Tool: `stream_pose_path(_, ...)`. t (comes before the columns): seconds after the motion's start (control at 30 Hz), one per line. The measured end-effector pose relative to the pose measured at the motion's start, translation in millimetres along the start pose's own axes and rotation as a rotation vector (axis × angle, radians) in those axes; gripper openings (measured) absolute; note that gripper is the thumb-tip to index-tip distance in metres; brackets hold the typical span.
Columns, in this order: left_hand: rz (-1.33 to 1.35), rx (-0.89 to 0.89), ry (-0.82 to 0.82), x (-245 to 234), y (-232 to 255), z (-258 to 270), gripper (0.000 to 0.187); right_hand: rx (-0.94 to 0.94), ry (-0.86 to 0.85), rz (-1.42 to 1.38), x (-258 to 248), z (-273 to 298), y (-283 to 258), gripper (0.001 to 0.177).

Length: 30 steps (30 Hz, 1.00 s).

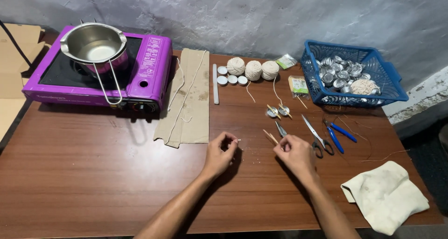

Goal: The person is preparing candle wicks by cutting cotton twine and crimping metal wick tabs onto the ends using pliers.

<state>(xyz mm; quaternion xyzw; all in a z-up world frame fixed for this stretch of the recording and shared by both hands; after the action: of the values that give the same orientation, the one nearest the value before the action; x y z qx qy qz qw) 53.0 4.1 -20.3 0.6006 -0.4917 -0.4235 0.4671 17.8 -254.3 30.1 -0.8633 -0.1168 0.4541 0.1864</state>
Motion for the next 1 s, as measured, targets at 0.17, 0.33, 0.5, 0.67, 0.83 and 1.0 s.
stream_pose_path(0.17,0.006,-0.023,0.012,-1,3,-1,0.007,0.074,-0.215,0.125,17,8,-33,0.022)
stream_pose_path(0.33,0.029,-0.059,0.022,1,-5,-1,0.006,-0.051,-0.104,0.0,22,9,-17,0.023)
stream_pose_path(0.5,0.052,-0.067,0.009,5,-10,-2,0.006,-0.255,-0.121,-0.156,33,16,-19,0.016)
stream_pose_path(0.67,0.06,-0.092,0.003,5,-13,-2,0.007,-0.213,-0.155,-0.154,48,10,-13,0.013)
stream_pose_path(0.83,0.072,-0.118,-0.007,6,-14,-2,0.008,-0.155,-0.16,-0.197,66,1,-10,0.014)
stream_pose_path(1.0,0.085,-0.128,-0.015,7,-16,-3,0.008,-0.093,-0.176,-0.22,61,-9,-27,0.022)
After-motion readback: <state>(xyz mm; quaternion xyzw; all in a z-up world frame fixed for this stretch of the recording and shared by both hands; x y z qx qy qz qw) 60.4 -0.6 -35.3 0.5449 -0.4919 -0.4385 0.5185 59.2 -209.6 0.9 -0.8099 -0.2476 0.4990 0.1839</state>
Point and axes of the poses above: each hand's wrist, its own z-axis away from the middle knuckle, its own x-axis out of the palm, y = z × x, the point moved 4 cm from there along -z, towards the middle knuckle, and after that the axes turned 11 degrees about y, right-handed, at the moved point
